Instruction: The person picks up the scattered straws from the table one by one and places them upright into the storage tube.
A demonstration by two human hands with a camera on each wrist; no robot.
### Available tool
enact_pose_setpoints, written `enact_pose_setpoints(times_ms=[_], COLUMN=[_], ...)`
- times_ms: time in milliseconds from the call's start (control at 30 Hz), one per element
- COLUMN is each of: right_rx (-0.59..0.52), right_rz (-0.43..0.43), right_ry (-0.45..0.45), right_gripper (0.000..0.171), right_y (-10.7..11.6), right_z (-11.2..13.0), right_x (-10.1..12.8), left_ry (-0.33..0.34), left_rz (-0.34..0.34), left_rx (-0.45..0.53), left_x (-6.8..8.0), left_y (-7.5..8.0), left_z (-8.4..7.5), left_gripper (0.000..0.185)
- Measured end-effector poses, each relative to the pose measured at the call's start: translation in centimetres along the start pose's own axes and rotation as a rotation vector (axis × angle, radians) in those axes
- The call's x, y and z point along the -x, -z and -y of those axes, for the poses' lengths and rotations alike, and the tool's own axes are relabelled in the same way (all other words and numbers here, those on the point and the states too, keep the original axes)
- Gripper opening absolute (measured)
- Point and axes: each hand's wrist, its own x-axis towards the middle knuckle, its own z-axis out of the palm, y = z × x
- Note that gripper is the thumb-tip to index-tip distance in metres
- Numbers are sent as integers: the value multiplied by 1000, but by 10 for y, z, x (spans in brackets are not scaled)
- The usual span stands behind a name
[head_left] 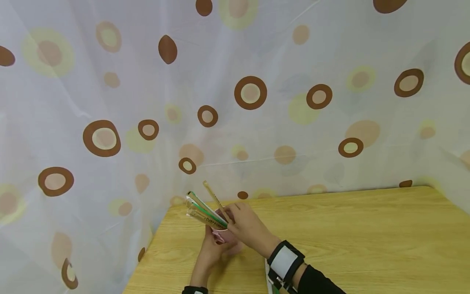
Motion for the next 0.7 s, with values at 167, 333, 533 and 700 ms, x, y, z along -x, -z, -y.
enact_pose_setpoints(times_ms=[167, 333, 533, 700], right_rx=[-29, -74, -42, -20], right_rz=[-104, 15, 155, 224], right_ry=[-172, -463, -607, -688], right_gripper=[28, 28, 29, 23], right_y=[16, 40, 39, 21], right_z=[-13, -24, -34, -34], right_x=[13, 30, 61, 85], left_ry=[-8, 5, 25, -6], left_rz=[-34, -56, -58, -60], left_rx=[-8, -44, -41, -29], left_x=[-1, -3, -3, -2], left_y=[-3, -3, -2, -3], left_z=[0, -2, -2, 1], left_gripper=[100, 102, 99, 102])
